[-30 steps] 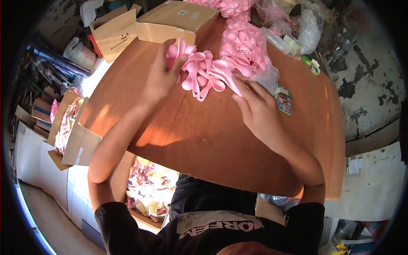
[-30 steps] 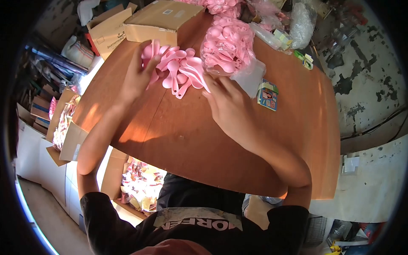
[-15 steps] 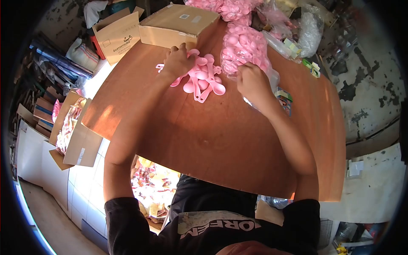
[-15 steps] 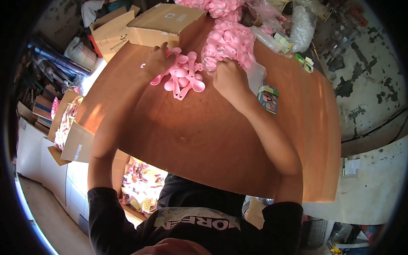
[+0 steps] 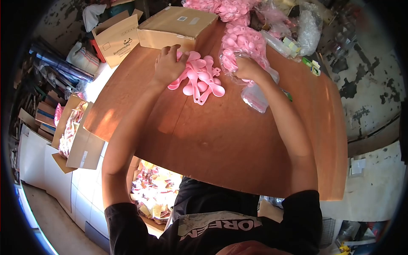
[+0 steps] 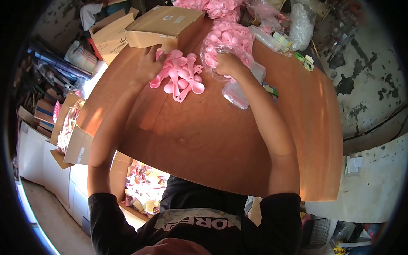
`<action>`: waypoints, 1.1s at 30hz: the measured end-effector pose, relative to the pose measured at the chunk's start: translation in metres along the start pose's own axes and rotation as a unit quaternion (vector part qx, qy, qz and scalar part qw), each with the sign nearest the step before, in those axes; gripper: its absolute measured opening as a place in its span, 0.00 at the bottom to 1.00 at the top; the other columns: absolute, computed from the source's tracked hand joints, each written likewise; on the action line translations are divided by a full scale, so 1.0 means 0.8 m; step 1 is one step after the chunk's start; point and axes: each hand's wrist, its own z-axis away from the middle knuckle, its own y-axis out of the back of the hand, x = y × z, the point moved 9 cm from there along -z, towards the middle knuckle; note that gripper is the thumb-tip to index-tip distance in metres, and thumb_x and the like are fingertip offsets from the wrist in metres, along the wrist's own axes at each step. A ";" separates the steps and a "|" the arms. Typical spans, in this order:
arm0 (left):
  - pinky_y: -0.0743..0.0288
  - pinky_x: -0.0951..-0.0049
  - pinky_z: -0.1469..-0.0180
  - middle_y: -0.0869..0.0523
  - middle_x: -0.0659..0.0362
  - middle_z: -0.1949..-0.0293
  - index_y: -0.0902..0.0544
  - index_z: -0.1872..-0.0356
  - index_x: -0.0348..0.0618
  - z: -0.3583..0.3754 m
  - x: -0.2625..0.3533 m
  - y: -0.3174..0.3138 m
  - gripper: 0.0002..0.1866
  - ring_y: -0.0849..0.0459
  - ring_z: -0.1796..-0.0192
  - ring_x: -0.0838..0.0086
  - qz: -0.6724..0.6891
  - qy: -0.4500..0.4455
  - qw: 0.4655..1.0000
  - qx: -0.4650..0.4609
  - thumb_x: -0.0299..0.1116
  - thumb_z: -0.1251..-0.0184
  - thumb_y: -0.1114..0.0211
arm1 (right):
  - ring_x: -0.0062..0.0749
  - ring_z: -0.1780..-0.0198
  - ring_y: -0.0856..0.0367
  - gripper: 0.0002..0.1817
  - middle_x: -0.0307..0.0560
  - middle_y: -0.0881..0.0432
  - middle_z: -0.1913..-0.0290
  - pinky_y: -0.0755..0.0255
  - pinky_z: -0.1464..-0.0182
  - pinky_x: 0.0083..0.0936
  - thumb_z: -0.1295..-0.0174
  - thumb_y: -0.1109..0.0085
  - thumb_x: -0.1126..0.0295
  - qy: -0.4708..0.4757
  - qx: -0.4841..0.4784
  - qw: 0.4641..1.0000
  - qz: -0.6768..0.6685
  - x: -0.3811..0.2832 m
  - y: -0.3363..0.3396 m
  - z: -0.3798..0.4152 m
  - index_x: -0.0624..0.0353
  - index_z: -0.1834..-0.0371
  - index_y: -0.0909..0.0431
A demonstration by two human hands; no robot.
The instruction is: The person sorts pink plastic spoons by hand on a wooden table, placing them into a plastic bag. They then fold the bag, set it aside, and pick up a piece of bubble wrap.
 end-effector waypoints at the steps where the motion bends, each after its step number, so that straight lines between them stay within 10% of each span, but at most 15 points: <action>1: 0.42 0.50 0.31 0.29 0.44 0.37 0.28 0.34 0.47 0.002 -0.002 -0.001 0.31 0.30 0.34 0.48 -0.001 -0.006 1.000 -0.002 0.56 0.32 0.46 | 0.54 0.49 0.19 0.20 0.67 0.19 0.54 0.26 0.48 0.42 0.51 0.35 0.68 -0.001 0.000 1.000 0.000 0.005 -0.004 0.001 0.69 0.56 0.23; 9: 0.38 0.51 0.33 0.26 0.45 0.40 0.24 0.39 0.45 0.021 0.020 -0.003 0.28 0.28 0.37 0.48 0.032 -0.006 0.999 -0.009 0.53 0.33 0.43 | 0.51 0.54 0.16 0.11 0.64 0.17 0.61 0.21 0.56 0.40 0.49 0.39 0.77 0.053 0.247 0.961 0.111 -0.031 0.036 0.052 0.67 0.61 0.23; 14: 0.29 0.57 0.44 0.24 0.47 0.47 0.21 0.49 0.40 0.066 0.113 0.041 0.15 0.24 0.46 0.51 0.138 -0.240 0.948 0.155 0.32 0.35 0.37 | 0.45 0.58 0.16 0.15 0.56 0.18 0.64 0.18 0.63 0.31 0.53 0.36 0.78 0.047 0.274 0.938 0.208 -0.063 0.045 0.094 0.67 0.61 0.23; 18: 0.24 0.67 0.55 0.21 0.49 0.59 0.21 0.53 0.34 0.106 0.172 0.038 0.11 0.20 0.57 0.61 0.200 -0.311 0.926 0.072 0.28 0.33 0.39 | 0.44 0.62 0.17 0.18 0.46 0.21 0.69 0.17 0.63 0.29 0.55 0.34 0.77 0.053 0.296 0.921 0.248 -0.089 0.059 0.155 0.68 0.58 0.23; 24: 0.22 0.73 0.59 0.20 0.61 0.64 0.23 0.52 0.37 0.168 0.192 -0.049 0.14 0.20 0.62 0.79 0.357 -0.017 0.890 -0.282 0.37 0.29 0.38 | 0.27 0.73 0.19 0.12 0.47 0.17 0.67 0.27 0.73 0.24 0.43 0.38 0.74 -0.046 0.137 0.944 -0.298 0.001 0.051 0.202 0.64 0.55 0.21; 26: 0.22 0.73 0.52 0.20 0.60 0.59 0.25 0.47 0.39 0.198 0.190 -0.091 0.20 0.20 0.56 0.78 0.454 0.184 0.800 -0.345 0.46 0.28 0.40 | 0.20 0.71 0.20 0.11 0.40 0.17 0.66 0.29 0.74 0.19 0.38 0.37 0.69 -0.138 0.073 0.762 -0.629 0.007 0.016 0.222 0.62 0.55 0.20; 30: 0.24 0.70 0.46 0.19 0.61 0.56 0.24 0.47 0.45 0.215 0.217 -0.126 0.20 0.19 0.52 0.75 0.690 0.235 0.586 -0.354 0.50 0.27 0.42 | 0.22 0.55 0.19 0.17 0.42 0.18 0.54 0.22 0.56 0.22 0.35 0.37 0.68 -0.137 0.039 0.644 -0.751 -0.035 -0.013 0.239 0.61 0.46 0.24; 33: 0.23 0.71 0.49 0.17 0.62 0.57 0.22 0.50 0.47 0.206 0.200 -0.126 0.15 0.18 0.56 0.76 0.685 0.218 0.620 -0.314 0.46 0.26 0.43 | 0.25 0.47 0.21 0.17 0.43 0.21 0.47 0.25 0.47 0.26 0.33 0.40 0.71 -0.136 0.071 0.603 -0.783 -0.047 -0.017 0.239 0.61 0.43 0.27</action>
